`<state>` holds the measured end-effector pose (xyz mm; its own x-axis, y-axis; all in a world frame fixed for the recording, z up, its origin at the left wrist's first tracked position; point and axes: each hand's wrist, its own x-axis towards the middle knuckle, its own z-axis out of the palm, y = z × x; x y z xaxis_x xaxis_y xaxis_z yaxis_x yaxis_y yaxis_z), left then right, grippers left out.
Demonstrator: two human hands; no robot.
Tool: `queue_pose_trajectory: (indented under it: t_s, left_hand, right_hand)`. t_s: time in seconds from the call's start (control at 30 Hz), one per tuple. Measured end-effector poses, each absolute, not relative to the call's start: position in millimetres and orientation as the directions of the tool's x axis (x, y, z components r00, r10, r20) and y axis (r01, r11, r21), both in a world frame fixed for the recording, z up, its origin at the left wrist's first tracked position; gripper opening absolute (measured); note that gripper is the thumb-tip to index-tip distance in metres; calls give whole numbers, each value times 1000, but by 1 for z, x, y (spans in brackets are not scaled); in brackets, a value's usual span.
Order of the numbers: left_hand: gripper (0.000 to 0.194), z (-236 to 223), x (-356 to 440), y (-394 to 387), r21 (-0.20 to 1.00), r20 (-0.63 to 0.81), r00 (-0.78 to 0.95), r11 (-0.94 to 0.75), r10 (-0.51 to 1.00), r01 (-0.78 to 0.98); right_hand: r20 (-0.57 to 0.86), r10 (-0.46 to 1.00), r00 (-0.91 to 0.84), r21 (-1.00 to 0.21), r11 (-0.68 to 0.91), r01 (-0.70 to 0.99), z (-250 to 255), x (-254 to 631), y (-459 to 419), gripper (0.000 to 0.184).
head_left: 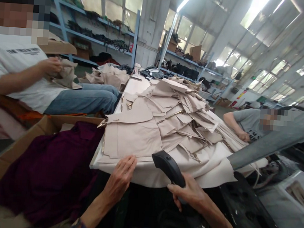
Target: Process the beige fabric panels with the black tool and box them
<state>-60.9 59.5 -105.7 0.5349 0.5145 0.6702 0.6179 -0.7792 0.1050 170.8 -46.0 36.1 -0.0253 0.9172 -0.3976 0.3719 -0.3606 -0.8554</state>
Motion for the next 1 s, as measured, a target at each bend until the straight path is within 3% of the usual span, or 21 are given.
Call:
queue_pose_trajectory:
  t_s: [0.27, 0.57, 0.67, 0.73, 0.83, 0.9, 1.0]
  left_hand:
    - [38, -110, -52, 60, 209, 736, 405, -751, 543, 626]
    - [43, -109, -55, 54, 304, 744, 367, -771, 559, 559]
    - [37, -114, -67, 34, 432, 791, 181, -744, 584, 510]
    - [24, -116, -79, 20, 638, 691, -47, -578, 721, 509]
    - [10, -119, -97, 6, 895, 327, -320, -182, 889, 408]
    - [11, -119, -108, 3, 942, 172, -385, -38, 907, 333]
    - [13, -111, -129, 16, 939, 168, -431, -11, 887, 343]
  right_hand:
    - [-523, 852, 24, -775, -487, 404, 26, 160, -9, 32]
    - [-436, 870, 229, -745, -492, 451, 48, 180, 7, 37]
    - [-438, 892, 112, -747, -430, 506, 54, 169, -2, 35]
    - [-458, 889, -12, -751, -380, 540, 53, 153, -5, 28]
    - [-494, 853, -171, -750, -319, 579, 49, 122, 1, 16]
    - [-512, 820, -255, -754, -286, 591, 46, 101, 14, 14]
    - [-553, 768, -321, -749, -290, 595, 43, 78, 35, 15]
